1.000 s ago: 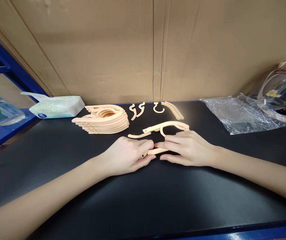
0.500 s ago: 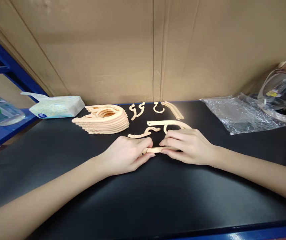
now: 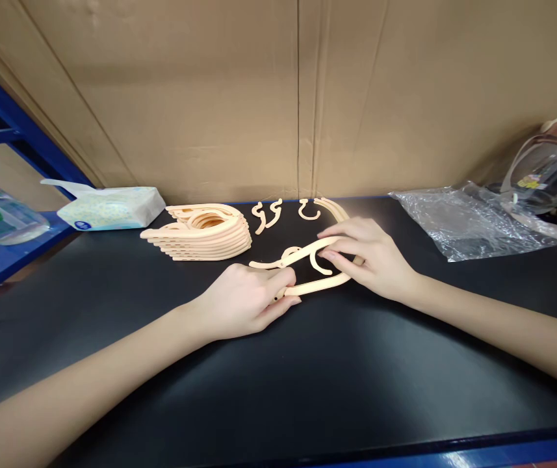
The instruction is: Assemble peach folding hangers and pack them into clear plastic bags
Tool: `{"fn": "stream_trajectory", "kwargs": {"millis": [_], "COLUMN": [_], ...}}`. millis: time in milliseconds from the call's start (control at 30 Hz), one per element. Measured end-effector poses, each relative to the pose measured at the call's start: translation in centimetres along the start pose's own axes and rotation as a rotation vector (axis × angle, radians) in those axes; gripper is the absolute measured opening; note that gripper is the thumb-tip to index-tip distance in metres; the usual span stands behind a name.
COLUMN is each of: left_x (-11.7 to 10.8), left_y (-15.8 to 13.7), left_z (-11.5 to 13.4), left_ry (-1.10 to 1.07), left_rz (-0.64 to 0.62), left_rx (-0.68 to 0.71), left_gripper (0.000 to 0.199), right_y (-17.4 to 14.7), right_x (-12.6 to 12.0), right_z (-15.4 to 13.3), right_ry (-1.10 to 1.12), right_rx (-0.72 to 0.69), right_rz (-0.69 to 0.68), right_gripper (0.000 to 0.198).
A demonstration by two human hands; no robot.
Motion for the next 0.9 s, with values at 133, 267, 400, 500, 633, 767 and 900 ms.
{"fn": "stream_trajectory", "kwargs": {"millis": [133, 267, 400, 500, 633, 767, 900], "left_x": [-0.1, -0.3, -0.6, -0.8, -0.7, -0.5, -0.3], "left_y": [0.0, 0.1, 0.3, 0.4, 0.4, 0.2, 0.2], "left_z": [0.1, 0.5, 0.7, 0.7, 0.6, 0.4, 0.4], "left_ry": [-0.030, -0.059, -0.002, 0.017, -0.010, -0.036, -0.023], "left_rz": [0.018, 0.008, 0.015, 0.046, 0.074, 0.058, 0.027], "left_rx": [0.022, 0.090, 0.142, 0.132, 0.130, 0.095, 0.093], "left_gripper": [0.016, 0.005, 0.018, 0.020, 0.025, 0.029, 0.035], "right_y": [0.0, 0.1, 0.0, -0.1, -0.1, -0.2, -0.2], "right_x": [0.6, 0.7, 0.9, 1.0, 1.1, 1.3, 1.4], "right_z": [0.1, 0.2, 0.5, 0.6, 0.7, 0.9, 1.0], "right_ry": [-0.002, -0.019, -0.017, -0.039, -0.069, -0.078, -0.080], "right_rx": [0.035, 0.080, 0.210, 0.270, 0.292, 0.335, 0.340], "right_rz": [-0.102, -0.163, -0.212, -0.264, -0.287, -0.320, -0.327], "right_gripper": [0.020, 0.021, 0.021, 0.024, 0.026, 0.027, 0.029]}}
Point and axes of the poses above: each hand's wrist, its own y-axis towards the middle knuckle, its own x-axis out of the palm, z = x × y, the point moved 3 cm from there along y, towards the middle knuckle, and after that the axes turned 4 degrees about -y, right-handed, at the moved point
